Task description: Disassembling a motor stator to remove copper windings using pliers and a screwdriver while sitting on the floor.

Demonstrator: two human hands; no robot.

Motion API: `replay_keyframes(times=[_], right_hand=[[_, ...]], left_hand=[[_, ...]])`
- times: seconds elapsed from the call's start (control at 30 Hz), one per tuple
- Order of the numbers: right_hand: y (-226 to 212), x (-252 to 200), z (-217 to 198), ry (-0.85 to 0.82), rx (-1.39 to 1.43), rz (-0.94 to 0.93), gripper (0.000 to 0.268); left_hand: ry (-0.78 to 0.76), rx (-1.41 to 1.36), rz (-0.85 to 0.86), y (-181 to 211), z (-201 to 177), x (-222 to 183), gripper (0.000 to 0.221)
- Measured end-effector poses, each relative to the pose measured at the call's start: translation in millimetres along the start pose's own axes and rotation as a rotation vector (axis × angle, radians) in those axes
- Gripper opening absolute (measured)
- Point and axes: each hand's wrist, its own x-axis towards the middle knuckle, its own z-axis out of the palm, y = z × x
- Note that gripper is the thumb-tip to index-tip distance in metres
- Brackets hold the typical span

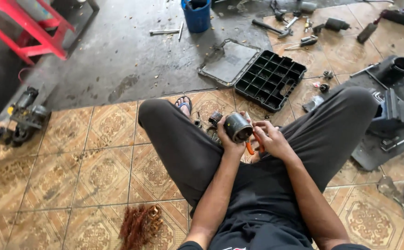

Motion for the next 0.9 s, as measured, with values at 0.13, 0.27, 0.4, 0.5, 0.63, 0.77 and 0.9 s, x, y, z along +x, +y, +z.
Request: replay_keyframes(times=[0.13,0.27,0.4,0.5,0.63,0.77,0.9], right_hand=[[6.3,1.5,-0.4,-0.105,-0.039,0.039,0.038],[-3.4,-3.7,-4.1,-0.144,-0.148,0.055,0.045],[-4.8,-5.8,-6.0,-0.163,-0.234,0.049,0.047],[-0.4,-5.0,-6.6,-0.156,-0.273,0.036,0.05],[3.9,-3.7,-6.9,-0.151,-0.34,0.032,0.058],[-3.9,-8.2,-7.8,-0.161,-0.347,0.02,0.057],[-10.3,-11.1,-8.7,-0.183,-0.365,0.021,0.058]], left_hand=[[-0.028,0.01,0.008,-1.6,2.2,-9.1,0.033],[-0.039,0.044,-0.011,-8.5,-5.5,-1.6,0.036],[-0.034,0.077,-0.031,-7.7,-9.9,3.2,0.035],[-0.044,0.073,-0.04,-9.6,-8.7,1.7,0.035],[-0.054,0.072,-0.033,-4.6,-6.9,0.6,0.035],[-0.065,0.07,-0.035,-4.3,-10.3,1.8,0.038],[-0.063,0.089,-0.025,-5.8,-13.4,6.2,0.041]])
